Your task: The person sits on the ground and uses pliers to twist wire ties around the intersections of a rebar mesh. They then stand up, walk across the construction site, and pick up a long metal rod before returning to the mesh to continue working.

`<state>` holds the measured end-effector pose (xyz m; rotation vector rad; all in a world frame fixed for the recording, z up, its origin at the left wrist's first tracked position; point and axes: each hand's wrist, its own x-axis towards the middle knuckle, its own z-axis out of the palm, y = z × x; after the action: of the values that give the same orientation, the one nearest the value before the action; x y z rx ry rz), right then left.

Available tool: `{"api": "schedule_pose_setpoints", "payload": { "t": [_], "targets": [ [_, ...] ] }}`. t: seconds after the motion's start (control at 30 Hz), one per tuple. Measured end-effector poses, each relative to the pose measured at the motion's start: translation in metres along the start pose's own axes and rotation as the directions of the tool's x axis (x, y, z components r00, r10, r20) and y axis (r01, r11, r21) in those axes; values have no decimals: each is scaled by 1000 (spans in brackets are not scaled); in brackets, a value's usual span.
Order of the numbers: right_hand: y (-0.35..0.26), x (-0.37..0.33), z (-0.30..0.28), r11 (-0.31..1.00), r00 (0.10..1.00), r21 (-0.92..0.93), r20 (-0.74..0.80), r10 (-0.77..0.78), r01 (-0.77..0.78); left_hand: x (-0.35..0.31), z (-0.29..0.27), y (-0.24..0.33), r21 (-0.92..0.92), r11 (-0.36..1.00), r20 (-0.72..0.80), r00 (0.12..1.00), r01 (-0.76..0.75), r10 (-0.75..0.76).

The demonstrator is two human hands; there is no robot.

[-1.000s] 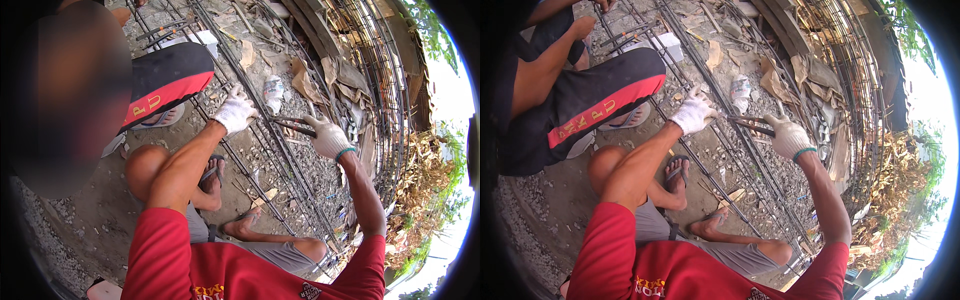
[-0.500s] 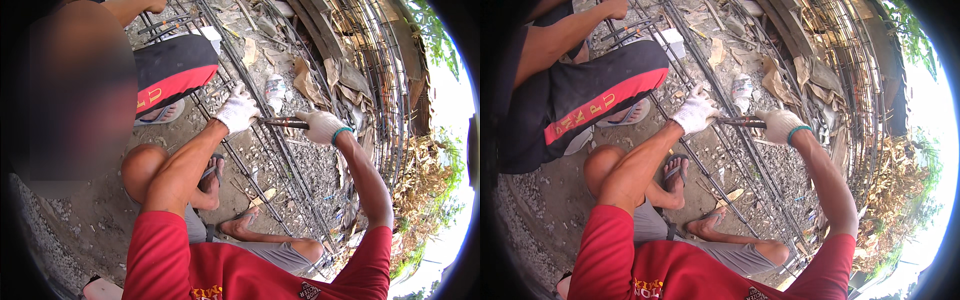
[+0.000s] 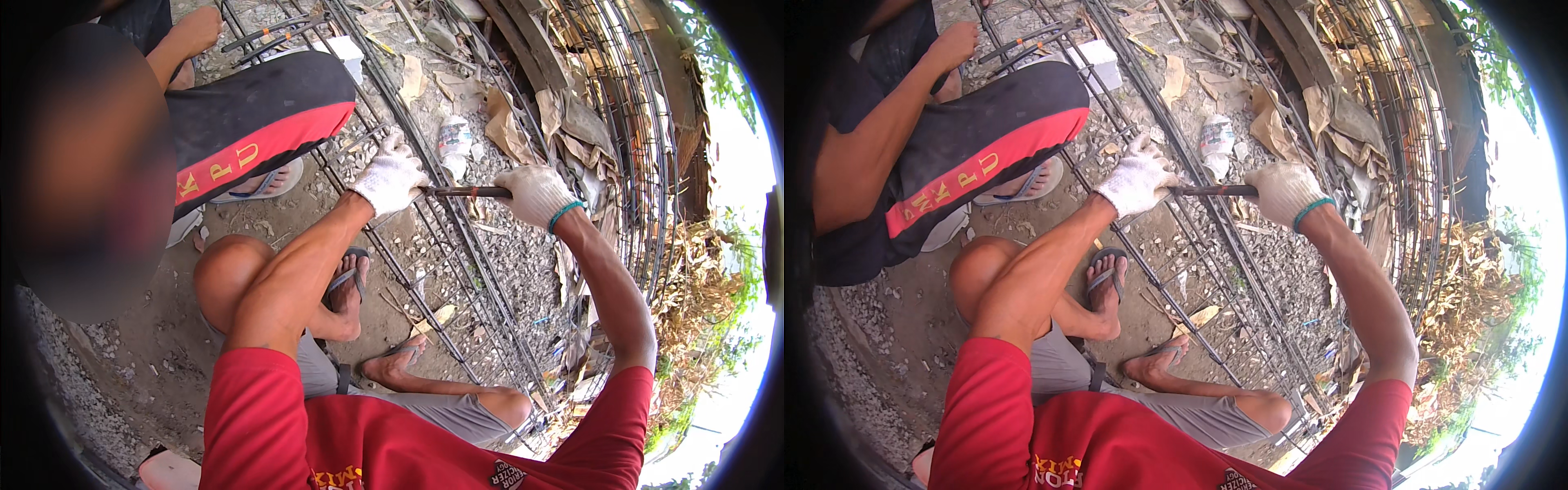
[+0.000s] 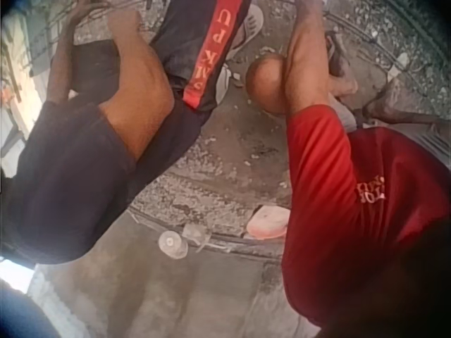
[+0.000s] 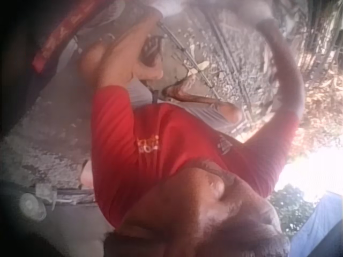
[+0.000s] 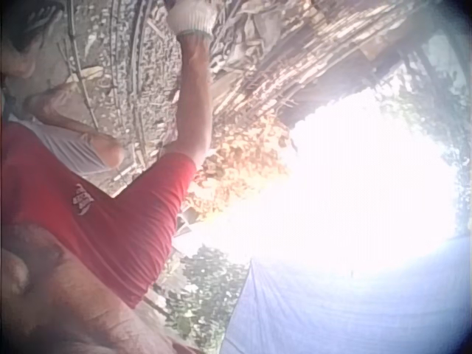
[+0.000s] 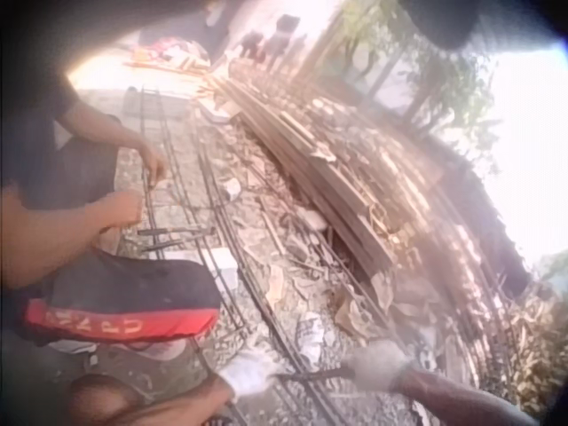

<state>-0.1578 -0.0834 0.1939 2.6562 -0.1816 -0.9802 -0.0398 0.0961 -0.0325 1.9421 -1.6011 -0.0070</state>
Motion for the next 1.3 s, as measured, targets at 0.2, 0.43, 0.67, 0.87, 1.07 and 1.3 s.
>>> {"api": "schedule_pose_setpoints", "payload": {
  "t": [0.2, 0.43, 0.67, 0.87, 1.07, 1.3],
  "targets": [
    [11, 20, -14, 1000, 974, 10, 228, -7, 5, 3, -1, 1, 35, 999, -4, 1000, -15, 15],
    [8, 0, 7, 633, 833, 666, 550, -60, -394, 0, 0, -1, 5, 1000, -21, 1000, -14, 14],
    [-24, -34, 69, 265, 900, 875, 432, -55, -404, -4, 5, -2, 12, 999, -22, 999, -49, 49],
    [-35, -43, 48, 872, 989, 467, 83, 119, -144, -1, 8, -5, 8, 999, -23, 999, -46, 47],
    [-28, -41, 40, 991, 937, -134, -343, -63, 18, -2, 7, -3, 4, 999, -36, 999, -39, 39],
    [-30, -23, 13, 993, 991, 12, -57, 120, -120, -3, 0, 0, 21, 1000, -2, 1000, -13, 13]
  ]
}}
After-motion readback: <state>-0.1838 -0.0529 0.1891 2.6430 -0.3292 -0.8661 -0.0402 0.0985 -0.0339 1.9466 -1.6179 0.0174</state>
